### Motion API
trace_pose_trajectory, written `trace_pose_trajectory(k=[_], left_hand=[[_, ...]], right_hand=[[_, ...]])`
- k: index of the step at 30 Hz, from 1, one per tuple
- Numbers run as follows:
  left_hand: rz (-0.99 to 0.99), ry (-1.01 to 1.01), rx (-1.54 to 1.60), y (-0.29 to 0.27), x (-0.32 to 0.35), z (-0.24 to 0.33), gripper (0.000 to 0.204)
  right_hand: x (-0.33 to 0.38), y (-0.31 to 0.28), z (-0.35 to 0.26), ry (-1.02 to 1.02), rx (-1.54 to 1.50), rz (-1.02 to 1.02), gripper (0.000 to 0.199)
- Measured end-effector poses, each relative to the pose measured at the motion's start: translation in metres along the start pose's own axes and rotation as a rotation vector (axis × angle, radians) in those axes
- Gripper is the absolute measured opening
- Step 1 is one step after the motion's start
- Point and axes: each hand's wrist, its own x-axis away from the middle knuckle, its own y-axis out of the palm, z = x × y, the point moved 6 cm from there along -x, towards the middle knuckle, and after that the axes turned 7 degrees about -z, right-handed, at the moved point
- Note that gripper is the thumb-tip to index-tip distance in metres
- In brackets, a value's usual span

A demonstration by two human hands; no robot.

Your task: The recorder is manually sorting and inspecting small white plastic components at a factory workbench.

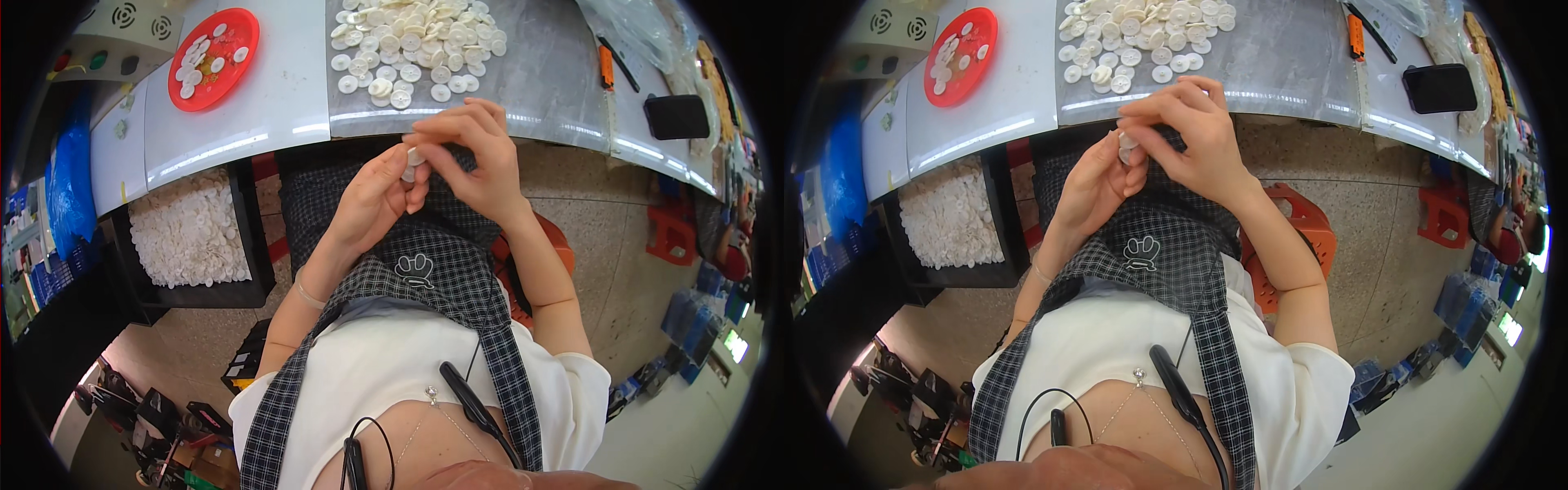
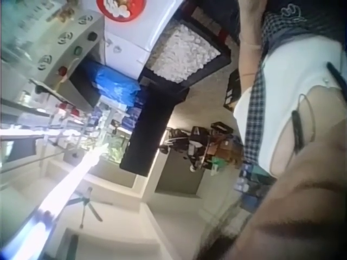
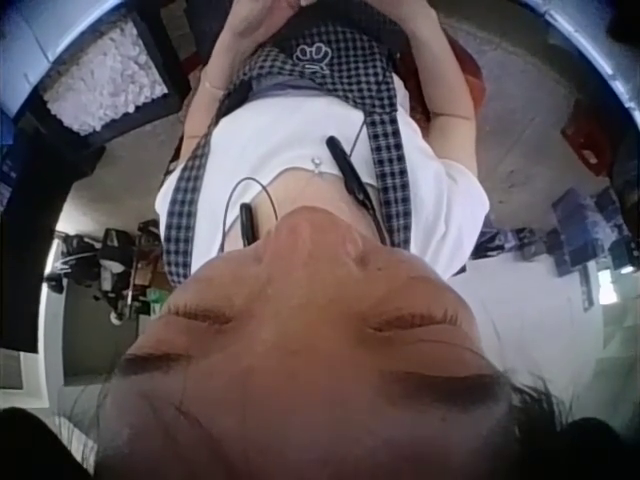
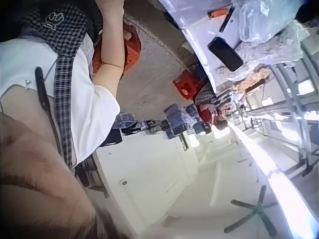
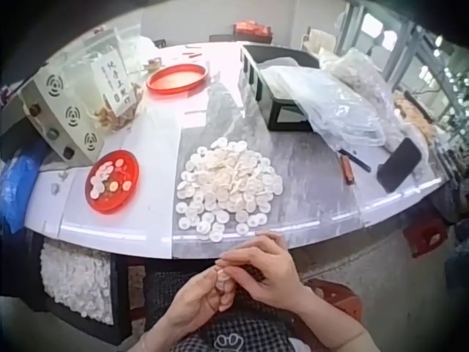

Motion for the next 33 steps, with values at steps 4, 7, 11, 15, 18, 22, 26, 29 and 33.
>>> trace_pose_trajectory(k=[4, 7, 11, 15, 18, 22, 26, 29, 33], left_hand=[[0.034, 0.005, 0.023, -0.002, 0.003, 0.000, 0.041], [0.052, 0.018, 0.065, -0.001, 0.006, 0.002, 0.039], [0.047, 0.045, 0.045, 0.001, 0.007, 0.006, 0.038], [0.063, 0.055, -0.021, 0.002, 0.008, 0.009, 0.039], [0.064, 0.073, -0.038, 0.001, 0.009, 0.009, 0.040], [0.099, 0.068, -0.061, 0.005, 0.008, 0.010, 0.042], [0.137, 0.032, -0.090, 0.014, 0.005, 0.012, 0.044], [0.015, 0.002, -0.097, 0.004, 0.007, 0.005, 0.045], [-0.025, 0.009, -0.104, 0.004, 0.006, 0.004, 0.046]], right_hand=[[-0.006, 0.005, 0.018, 0.053, 0.135, 0.101, 0.019], [-0.015, 0.016, 0.022, 0.040, 0.275, 0.149, 0.017], [-0.019, 0.024, 0.025, 0.059, 0.343, 0.153, 0.021], [-0.018, 0.021, 0.027, 0.036, 0.322, 0.183, 0.021], [-0.014, 0.011, 0.026, 0.066, 0.183, 0.180, 0.023], [-0.002, 0.001, 0.020, 0.193, -0.324, 0.118, 0.036], [0.005, -0.003, -0.004, 0.052, -0.209, -0.074, 0.045], [0.007, -0.005, -0.010, -0.014, -0.136, -0.093, 0.046], [0.005, -0.005, 0.018, 0.090, -0.379, -0.001, 0.041]])
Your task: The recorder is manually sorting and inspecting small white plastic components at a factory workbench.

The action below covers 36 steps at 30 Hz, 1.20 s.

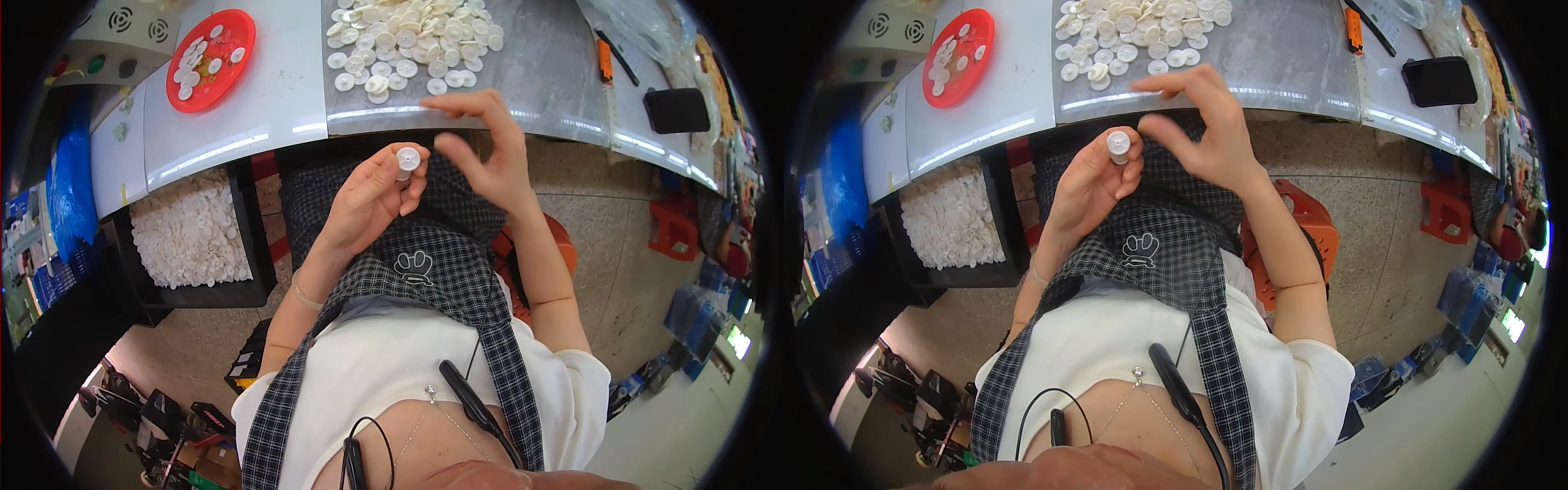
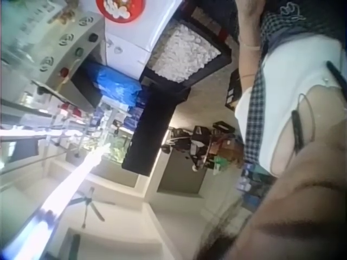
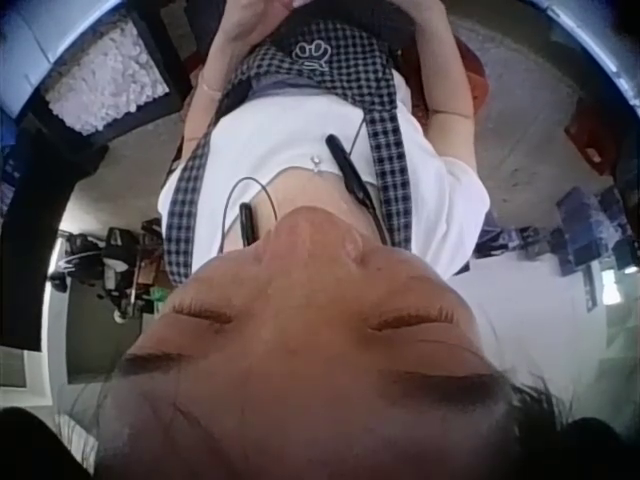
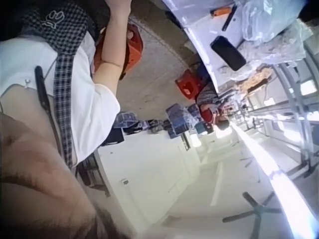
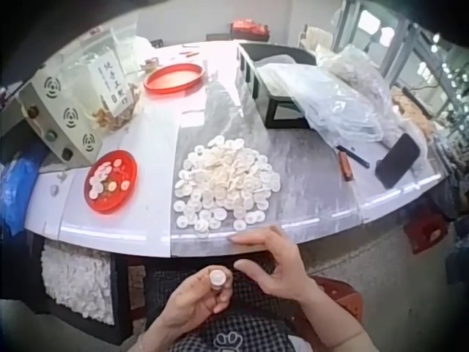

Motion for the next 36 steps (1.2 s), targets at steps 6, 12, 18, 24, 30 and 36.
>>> trace_pose_trajectory(k=[6, 12, 18, 24, 30, 36], left_hand=[[0.033, 0.028, -0.010, -0.001, 0.001, 0.002, 0.047], [0.052, 0.047, 0.015, -0.001, -0.001, 0.001, 0.046], [0.038, 0.047, 0.024, 0.000, 0.000, 0.003, 0.045], [0.038, 0.053, 0.059, -0.002, 0.002, 0.003, 0.045], [0.043, 0.054, 0.052, -0.001, 0.001, 0.004, 0.045], [0.018, 0.067, 0.049, 0.001, 0.001, 0.004, 0.045]], right_hand=[[0.004, 0.002, 0.005, -0.079, 0.589, 0.063, 0.036], [0.019, 0.008, 0.014, -0.181, 0.585, 0.104, 0.027], [0.010, 0.001, 0.015, -0.078, 0.383, 0.170, 0.020], [0.012, -0.001, 0.022, 0.109, 0.042, 0.175, 0.014], [0.011, 0.004, 0.013, 0.231, -0.337, 0.147, 0.013], [0.012, 0.010, 0.008, 0.240, -0.327, 0.113, 0.011]])
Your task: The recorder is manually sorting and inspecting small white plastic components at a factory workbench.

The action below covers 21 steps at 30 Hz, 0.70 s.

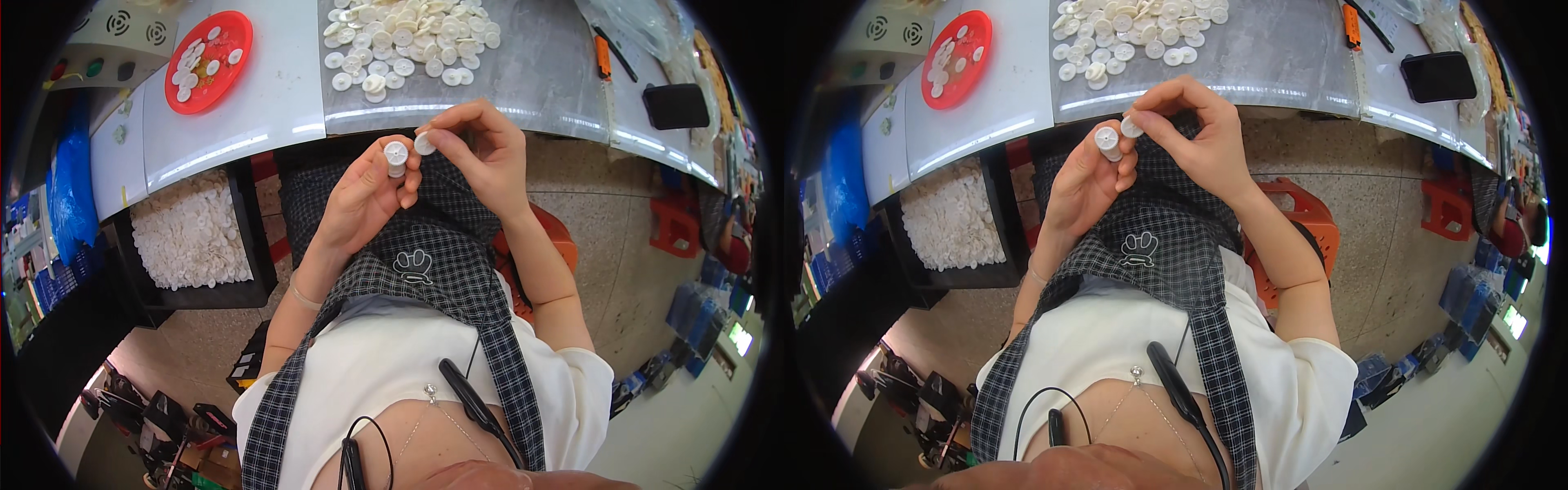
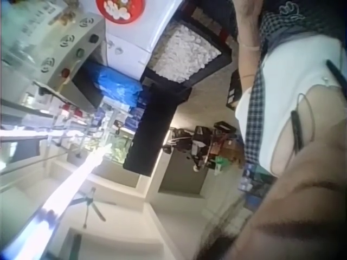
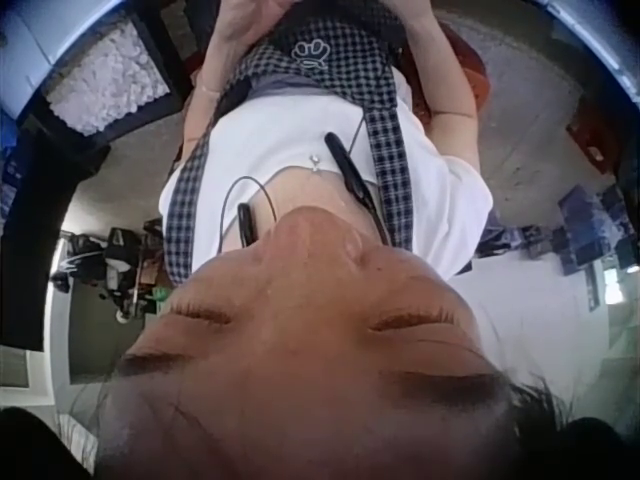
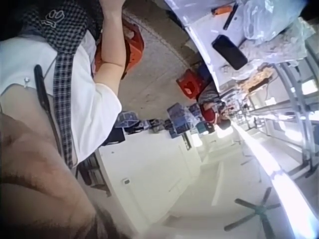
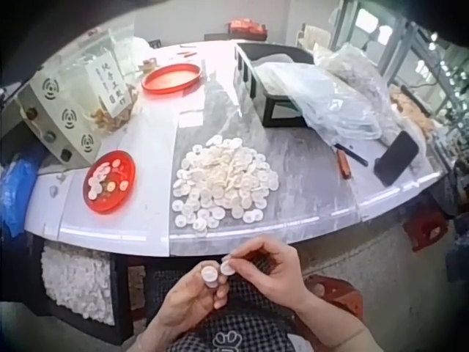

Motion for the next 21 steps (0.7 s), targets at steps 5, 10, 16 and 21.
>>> trace_pose_trajectory(k=[5, 10, 16, 21], left_hand=[[0.098, -0.029, -0.081, 0.005, 0.001, 0.001, 0.034], [-0.017, -0.063, 0.005, -0.007, -0.001, -0.002, 0.024], [-0.005, -0.045, 0.099, -0.002, -0.001, -0.003, 0.020], [-0.021, -0.043, 0.119, -0.005, 0.000, -0.005, 0.024]], right_hand=[[-0.001, 0.007, -0.004, 0.016, 0.032, -0.013, 0.012], [0.002, 0.011, -0.007, -0.027, 0.231, -0.025, 0.012], [-0.007, -0.003, -0.016, -0.265, 0.718, 0.062, 0.019], [-0.006, -0.013, -0.005, -0.283, 1.034, 0.176, 0.025]])
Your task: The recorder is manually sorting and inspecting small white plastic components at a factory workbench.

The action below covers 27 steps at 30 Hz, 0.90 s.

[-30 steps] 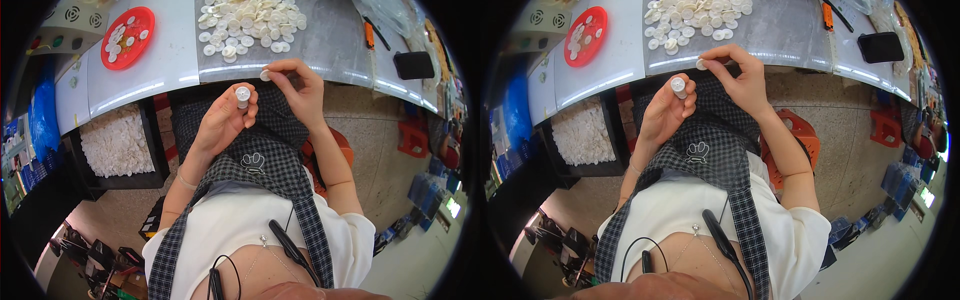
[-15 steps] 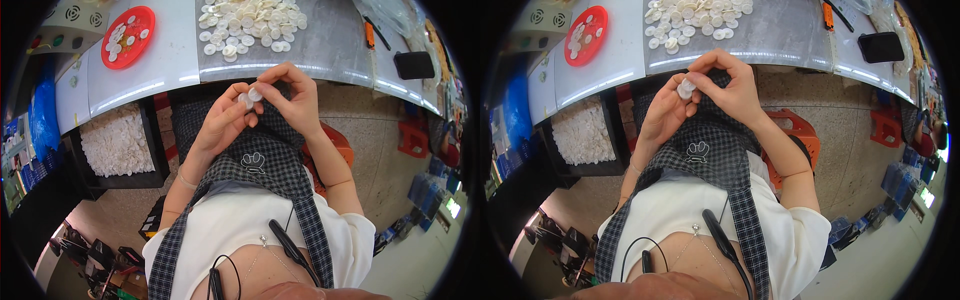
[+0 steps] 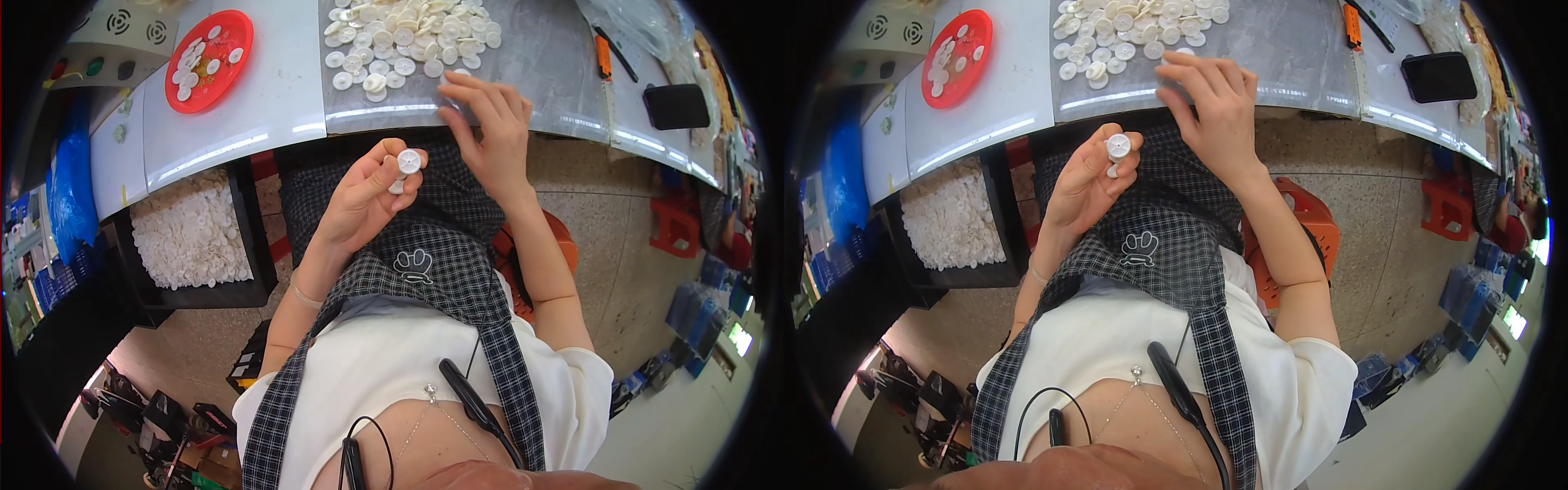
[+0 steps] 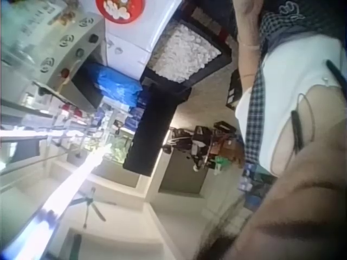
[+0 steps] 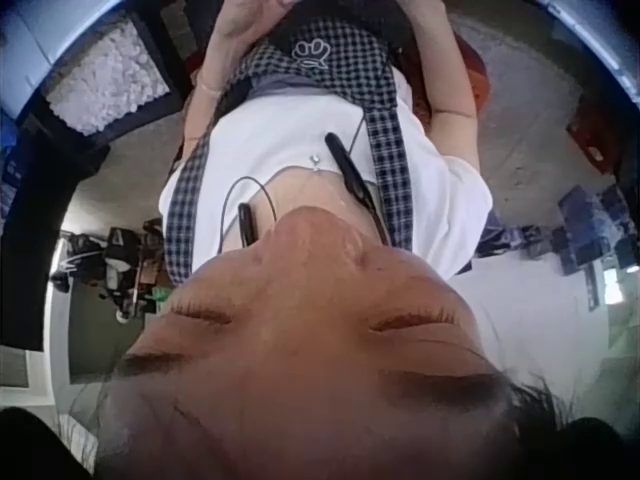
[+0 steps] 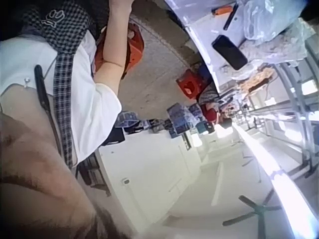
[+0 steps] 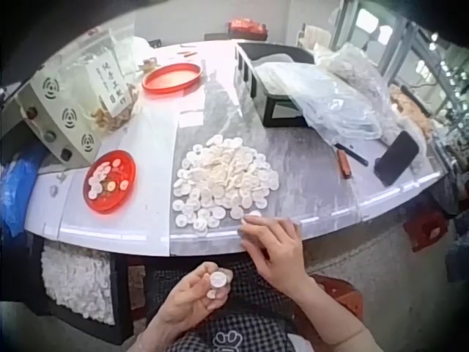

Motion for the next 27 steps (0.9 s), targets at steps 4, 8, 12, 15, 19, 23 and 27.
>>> trace_pose_trajectory(k=[4, 8, 12, 15, 19, 23, 27], left_hand=[[0.027, 0.002, -0.020, 0.004, -0.001, 0.002, 0.028], [0.064, -0.012, -0.016, 0.005, -0.003, 0.001, 0.029], [0.090, 0.010, -0.082, 0.005, -0.004, -0.001, 0.036], [0.120, -0.051, -0.117, 0.000, -0.007, -0.006, 0.039], [0.080, -0.062, -0.131, -0.003, -0.011, -0.008, 0.040], [0.138, -0.029, -0.146, -0.008, -0.010, -0.006, 0.044], [0.134, 0.046, -0.269, -0.005, 0.005, 0.018, 0.041]], right_hand=[[0.003, 0.001, -0.009, -0.128, -0.124, -0.049, 0.028], [0.011, 0.008, -0.004, -0.202, -0.141, -0.006, 0.028], [0.010, 0.004, 0.000, -0.012, -0.444, 0.002, 0.019], [0.010, 0.005, -0.003, 0.221, -0.845, -0.054, 0.015], [0.008, 0.007, -0.016, 0.105, -0.754, -0.199, 0.019], [0.010, 0.016, -0.004, 0.219, -0.896, -0.110, 0.015], [0.023, 0.021, -0.007, 0.123, -0.657, -0.079, 0.013]])
